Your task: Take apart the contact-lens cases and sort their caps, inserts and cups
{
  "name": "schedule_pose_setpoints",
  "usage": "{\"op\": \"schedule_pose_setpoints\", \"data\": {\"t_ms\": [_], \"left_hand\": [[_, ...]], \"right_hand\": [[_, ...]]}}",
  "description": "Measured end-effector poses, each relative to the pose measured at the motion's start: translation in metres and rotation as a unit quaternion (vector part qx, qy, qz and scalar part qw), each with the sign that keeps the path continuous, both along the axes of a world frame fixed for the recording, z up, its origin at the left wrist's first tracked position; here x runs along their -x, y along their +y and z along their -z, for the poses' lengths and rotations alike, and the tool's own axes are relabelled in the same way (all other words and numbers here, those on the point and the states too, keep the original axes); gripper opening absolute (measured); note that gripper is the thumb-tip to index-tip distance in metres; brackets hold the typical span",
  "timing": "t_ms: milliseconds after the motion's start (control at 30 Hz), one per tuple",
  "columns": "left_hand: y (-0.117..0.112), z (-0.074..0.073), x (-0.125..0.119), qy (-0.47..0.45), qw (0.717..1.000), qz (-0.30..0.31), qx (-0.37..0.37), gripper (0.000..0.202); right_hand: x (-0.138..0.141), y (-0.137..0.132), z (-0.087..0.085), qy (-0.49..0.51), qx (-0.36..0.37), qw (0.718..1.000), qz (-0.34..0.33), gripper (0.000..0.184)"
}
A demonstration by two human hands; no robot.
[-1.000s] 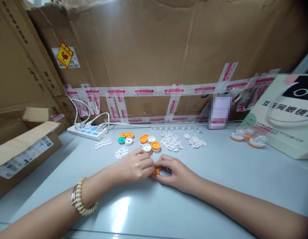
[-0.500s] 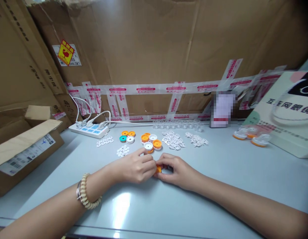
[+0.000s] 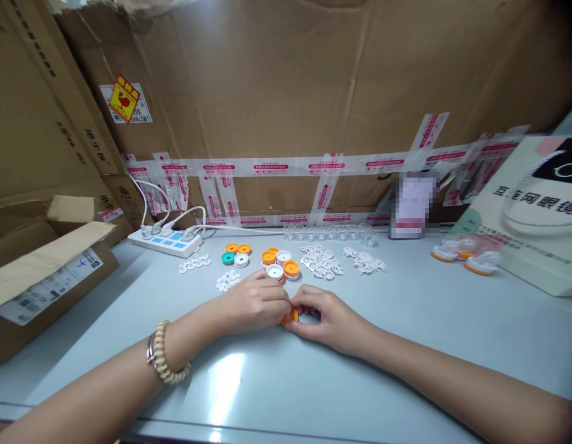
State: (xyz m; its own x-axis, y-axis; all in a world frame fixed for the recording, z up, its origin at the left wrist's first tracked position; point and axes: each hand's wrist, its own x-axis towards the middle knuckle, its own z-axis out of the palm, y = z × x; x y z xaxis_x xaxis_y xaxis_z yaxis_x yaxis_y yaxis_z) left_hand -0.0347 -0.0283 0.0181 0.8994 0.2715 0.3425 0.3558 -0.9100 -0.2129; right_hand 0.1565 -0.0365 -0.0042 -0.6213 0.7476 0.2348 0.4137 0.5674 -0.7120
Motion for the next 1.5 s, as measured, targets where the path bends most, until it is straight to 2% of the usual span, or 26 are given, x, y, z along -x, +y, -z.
{"op": "schedule_pose_setpoints", "data": {"t_ms": [67,167,233,300,367,433,500,567,667,967,1167,1233,1333,1433,1500], "left_hand": [[0.0,-0.005,0.001,0.005,1.0,-0.021,-0.003,0.023],[0.0,-0.025,0.017,0.022,0.997,-0.074,-0.021,0.026],[0.0,-0.039,0.041,0.005,0.99,-0.137,-0.031,0.024],[0.001,-0.048,0.074,-0.015,0.979,-0.203,-0.023,0.022],[0.0,-0.048,0.108,-0.01,0.971,-0.239,0.0,0.021],[-0.003,-0.039,0.136,-0.002,0.966,-0.258,0.029,0.02],[-0.006,-0.029,0.154,0.003,0.96,-0.28,0.03,0.02],[-0.009,-0.021,0.162,0.004,0.953,-0.3,0.031,0.021],[-0.01,-0.016,0.16,-0.002,0.948,-0.316,0.045,0.023],[-0.01,-0.016,0.156,0.011,0.949,-0.312,0.053,0.024],[-0.009,-0.029,0.153,-0.012,0.948,-0.304,0.094,0.02],[-0.012,-0.035,0.141,-0.06,0.947,-0.296,0.111,0.018],[-0.021,-0.039,0.107,-0.126,0.943,-0.271,0.146,0.016],[-0.03,-0.033,0.061,-0.099,0.953,-0.22,0.183,0.016],[-0.031,-0.027,0.033,-0.07,0.951,-0.21,0.214,0.022]], "right_hand": [[0.0,0.0,0.0,-0.001,0.005,1.0,-0.001,0.013],[-0.001,0.0,0.001,-0.002,0.01,1.0,-0.001,0.02],[-0.001,0.0,0.001,-0.003,0.013,1.0,0.002,0.022],[-0.001,-0.001,0.001,-0.005,0.015,1.0,0.003,0.022],[-0.001,-0.001,0.001,-0.008,0.019,1.0,0.002,0.023],[-0.001,-0.001,0.0,-0.013,0.024,1.0,0.002,0.023],[-0.001,-0.001,0.0,-0.016,0.025,1.0,0.003,0.024],[-0.001,-0.001,0.0,-0.016,0.022,1.0,0.003,0.024],[0.0,-0.002,0.0,-0.016,0.016,1.0,0.005,0.023],[-0.002,-0.002,0.002,-0.006,0.011,1.0,-0.001,0.023],[-0.002,-0.002,0.001,-0.005,0.012,1.0,0.0,0.024],[-0.002,-0.002,0.0,-0.005,0.01,1.0,0.0,0.023],[-0.002,-0.002,0.0,-0.007,0.012,1.0,-0.003,0.025],[-0.002,-0.001,0.0,-0.006,0.015,1.0,-0.003,0.028],[-0.002,0.0,0.001,-0.001,0.014,1.0,-0.005,0.03]]}}
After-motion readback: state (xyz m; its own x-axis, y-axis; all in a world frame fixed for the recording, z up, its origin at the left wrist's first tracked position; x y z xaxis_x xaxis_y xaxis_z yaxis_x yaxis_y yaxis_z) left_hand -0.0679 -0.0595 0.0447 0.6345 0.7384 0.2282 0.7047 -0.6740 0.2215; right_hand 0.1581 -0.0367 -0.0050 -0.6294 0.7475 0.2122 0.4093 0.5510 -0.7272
